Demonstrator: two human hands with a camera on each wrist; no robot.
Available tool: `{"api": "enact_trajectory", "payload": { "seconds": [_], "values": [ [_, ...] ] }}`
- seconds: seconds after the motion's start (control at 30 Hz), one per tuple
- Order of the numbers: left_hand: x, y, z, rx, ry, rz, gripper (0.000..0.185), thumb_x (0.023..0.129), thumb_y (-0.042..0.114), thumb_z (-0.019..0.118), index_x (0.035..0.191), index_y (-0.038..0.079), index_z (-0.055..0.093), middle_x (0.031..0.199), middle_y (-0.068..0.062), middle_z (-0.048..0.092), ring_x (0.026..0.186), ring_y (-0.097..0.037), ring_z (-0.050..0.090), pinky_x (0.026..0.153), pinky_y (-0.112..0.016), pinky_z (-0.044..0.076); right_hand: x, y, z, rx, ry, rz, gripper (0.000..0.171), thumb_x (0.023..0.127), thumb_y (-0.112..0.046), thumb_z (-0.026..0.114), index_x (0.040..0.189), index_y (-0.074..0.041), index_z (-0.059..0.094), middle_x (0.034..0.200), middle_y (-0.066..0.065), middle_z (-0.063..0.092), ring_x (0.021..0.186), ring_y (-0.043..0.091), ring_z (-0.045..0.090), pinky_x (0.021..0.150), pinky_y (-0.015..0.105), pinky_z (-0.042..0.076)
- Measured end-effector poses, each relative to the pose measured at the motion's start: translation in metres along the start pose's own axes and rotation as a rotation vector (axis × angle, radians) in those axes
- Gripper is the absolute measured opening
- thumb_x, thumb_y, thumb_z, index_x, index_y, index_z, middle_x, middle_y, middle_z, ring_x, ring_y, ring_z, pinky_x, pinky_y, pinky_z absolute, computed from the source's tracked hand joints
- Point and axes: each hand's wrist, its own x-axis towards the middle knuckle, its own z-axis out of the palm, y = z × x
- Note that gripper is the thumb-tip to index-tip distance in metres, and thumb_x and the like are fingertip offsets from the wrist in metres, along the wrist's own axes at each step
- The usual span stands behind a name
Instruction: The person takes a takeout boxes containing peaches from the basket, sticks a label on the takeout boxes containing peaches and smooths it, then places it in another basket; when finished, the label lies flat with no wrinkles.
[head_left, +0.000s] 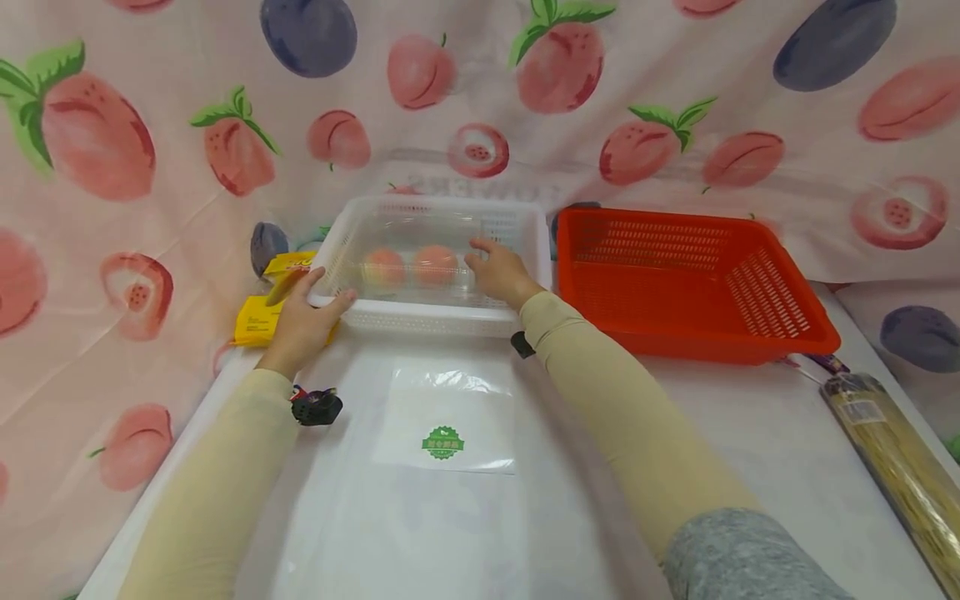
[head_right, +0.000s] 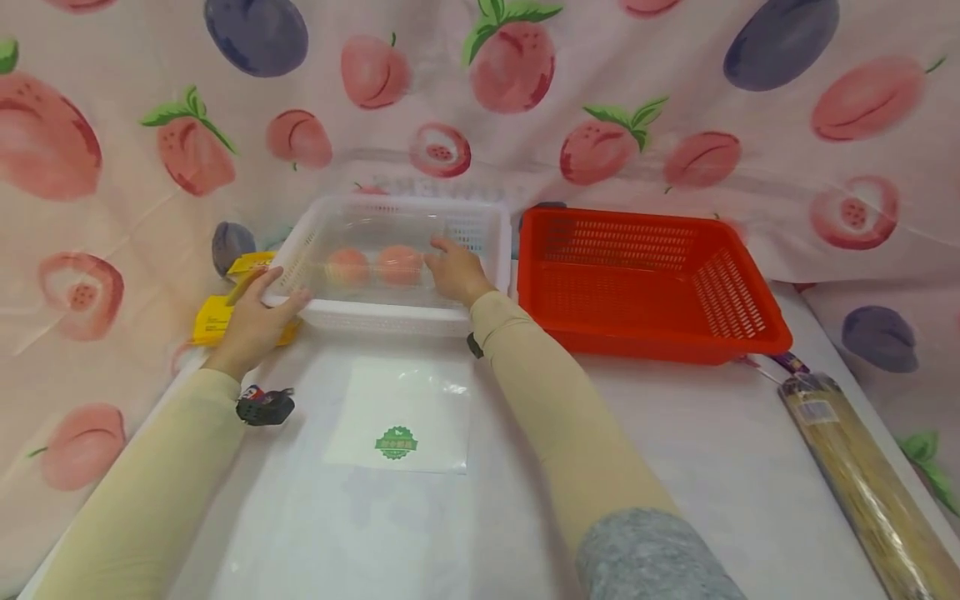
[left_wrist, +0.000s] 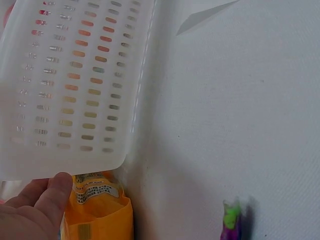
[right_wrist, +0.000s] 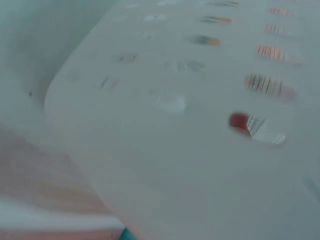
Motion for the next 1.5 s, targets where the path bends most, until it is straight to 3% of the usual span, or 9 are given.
{"api": "enact_trajectory", "payload": {
  "seconds": [0.07, 0.13, 0.23, 0.4, 0.57, 0.83, 0.97, 1.23, 1.5],
  "values": [
    [0.0, 0.003, 0.001, 0.003, -0.002, 0.003, 0.097, 0.089, 0.064, 0.063, 0.162, 0.028, 0.012, 0.167, -0.011, 0.01, 0.144, -0.042, 0.023, 0.113, -0.067, 0.016, -0.001, 0.0, -0.004, 0.042, -0.011, 0.02, 0.056, 0.104, -0.03, 0.054, 0.156, -0.018, 0.037, 0.125, 0.013, 0.061, 0.087, 0.018, 0.06, 0.08, 0.029, 0.051],
    [0.0, 0.005, 0.002, 0.004, -0.005, 0.004, 0.096, 0.089, 0.063, 0.063, 0.162, 0.028, 0.012, 0.167, -0.011, 0.01, 0.144, -0.041, 0.023, 0.113, -0.067, 0.016, -0.004, 0.001, -0.008, 0.142, -0.042, 0.045, 0.064, 0.101, -0.028, 0.06, 0.158, -0.019, 0.032, 0.109, 0.012, 0.059, 0.06, 0.014, 0.048, 0.056, 0.025, 0.044],
    [0.0, 0.008, 0.003, 0.006, -0.008, 0.002, 0.098, 0.087, 0.066, 0.063, 0.162, 0.029, 0.012, 0.167, -0.009, 0.008, 0.145, -0.041, 0.021, 0.113, -0.067, 0.016, -0.006, 0.003, -0.015, 0.249, -0.112, 0.084, 0.075, 0.099, -0.029, 0.064, 0.161, -0.024, 0.023, 0.106, 0.013, 0.053, 0.049, 0.014, 0.038, 0.045, 0.023, 0.033],
    [0.0, 0.011, 0.006, 0.004, -0.022, 0.006, 0.101, 0.084, 0.07, 0.062, 0.162, 0.031, 0.01, 0.168, -0.007, 0.006, 0.147, -0.04, 0.018, 0.113, -0.068, 0.015, -0.008, 0.003, -0.025, 0.239, -0.196, 0.112, 0.073, 0.101, -0.031, 0.06, 0.161, -0.032, 0.019, 0.129, 0.013, 0.049, 0.056, 0.019, 0.045, 0.054, 0.025, 0.046],
    [0.0, 0.013, 0.009, 0.007, -0.032, 0.009, 0.104, 0.082, 0.073, 0.062, 0.162, 0.033, 0.009, 0.168, -0.005, 0.003, 0.149, -0.039, 0.014, 0.113, -0.067, 0.015, -0.013, 0.0, -0.029, 0.191, -0.162, 0.13, 0.063, 0.103, -0.026, 0.056, 0.159, -0.033, 0.028, 0.133, 0.01, 0.049, 0.061, 0.022, 0.051, 0.07, 0.034, 0.058],
    [-0.001, 0.014, 0.012, 0.017, -0.032, 0.002, 0.1, 0.086, 0.069, 0.062, 0.162, 0.033, 0.009, 0.168, -0.006, 0.004, 0.148, -0.04, 0.015, 0.113, -0.068, 0.015, -0.028, -0.004, -0.036, 0.155, -0.023, 0.008, 0.057, 0.1, -0.018, 0.055, 0.155, -0.026, 0.039, 0.085, 0.01, 0.053, 0.048, 0.016, 0.048, 0.06, 0.033, 0.058],
    [-0.001, 0.014, 0.012, 0.033, -0.037, 0.0, 0.101, 0.085, 0.07, 0.062, 0.162, 0.032, 0.009, 0.168, -0.007, 0.005, 0.148, -0.041, 0.016, 0.112, -0.069, 0.014, -0.038, -0.004, -0.046, 0.213, 0.056, -0.034, 0.057, 0.099, -0.014, 0.054, 0.154, -0.021, 0.042, 0.078, 0.008, 0.05, 0.047, 0.016, 0.05, 0.057, 0.031, 0.057],
    [0.003, 0.01, 0.006, 0.055, -0.027, 0.014, 0.105, 0.083, 0.073, 0.061, 0.163, 0.028, 0.01, 0.167, -0.01, 0.007, 0.147, -0.043, 0.017, 0.114, -0.067, 0.016, -0.06, -0.012, -0.074, 0.331, 0.106, -0.086, 0.055, 0.1, -0.012, 0.058, 0.152, -0.021, 0.044, 0.091, 0.013, 0.049, 0.055, 0.016, 0.049, 0.06, 0.036, 0.06],
    [0.001, 0.005, -0.002, 0.045, -0.034, 0.029, 0.105, 0.087, 0.068, 0.063, 0.163, 0.019, 0.01, 0.167, -0.014, 0.006, 0.146, -0.042, 0.017, 0.115, -0.064, 0.015, -0.091, -0.015, -0.098, 0.379, 0.114, -0.078, 0.056, 0.101, -0.014, 0.057, 0.154, -0.024, 0.04, 0.118, 0.019, 0.051, 0.093, 0.032, 0.061, 0.069, 0.043, 0.061]
  ]
}}
